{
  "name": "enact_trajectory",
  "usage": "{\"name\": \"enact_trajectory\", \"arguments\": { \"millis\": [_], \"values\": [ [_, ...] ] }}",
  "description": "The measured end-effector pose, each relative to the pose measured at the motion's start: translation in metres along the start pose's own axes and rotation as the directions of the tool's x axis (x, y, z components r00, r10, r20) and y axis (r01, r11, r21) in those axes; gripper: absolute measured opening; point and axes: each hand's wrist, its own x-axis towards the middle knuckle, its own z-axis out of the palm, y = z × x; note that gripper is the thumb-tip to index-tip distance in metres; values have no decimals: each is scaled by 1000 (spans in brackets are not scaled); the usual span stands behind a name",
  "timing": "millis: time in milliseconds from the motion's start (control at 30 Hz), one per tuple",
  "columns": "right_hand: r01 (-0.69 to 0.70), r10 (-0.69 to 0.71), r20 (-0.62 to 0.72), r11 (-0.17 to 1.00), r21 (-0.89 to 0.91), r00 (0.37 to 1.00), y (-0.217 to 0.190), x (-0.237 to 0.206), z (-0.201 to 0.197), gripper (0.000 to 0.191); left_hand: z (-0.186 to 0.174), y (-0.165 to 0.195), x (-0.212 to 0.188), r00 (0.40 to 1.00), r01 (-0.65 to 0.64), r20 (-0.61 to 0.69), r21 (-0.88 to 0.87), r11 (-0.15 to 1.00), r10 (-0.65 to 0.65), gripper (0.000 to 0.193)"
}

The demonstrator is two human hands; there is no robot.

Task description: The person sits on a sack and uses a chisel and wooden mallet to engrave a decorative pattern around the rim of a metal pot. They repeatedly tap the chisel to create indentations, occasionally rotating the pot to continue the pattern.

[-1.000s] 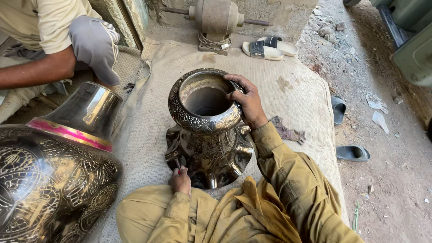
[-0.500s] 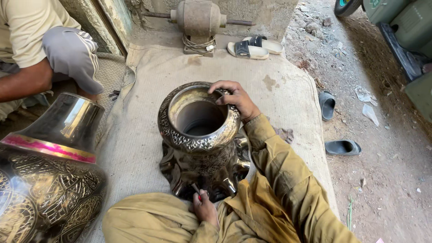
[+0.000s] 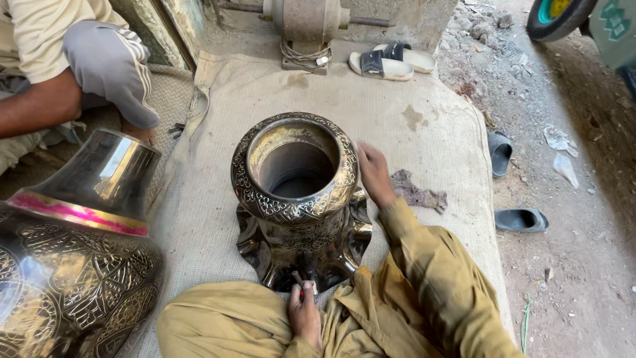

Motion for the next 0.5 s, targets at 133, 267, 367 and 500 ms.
{"name": "enact_trajectory", "arguments": {
  "millis": [133,267,367,500],
  "values": [
    [-217,291,-74,496,-841,954,54,-53,-39,69,-21,-6,-9,978,-207,6,26,978,207,30],
    [-270,472,32,558,-784,881,55,-62,-49,80,-27,14,-7,960,-257,93,-83,963,264,26],
    [-379,572,-85,418,-826,816,37,-67,-44,99,-26,54,-5,906,-355,172,-192,915,388,25],
    [-436,486,-193,456,-775,852,19,-73,-40,67,-27,115,-22,729,-659,243,-3,752,639,30]
  ]
}}
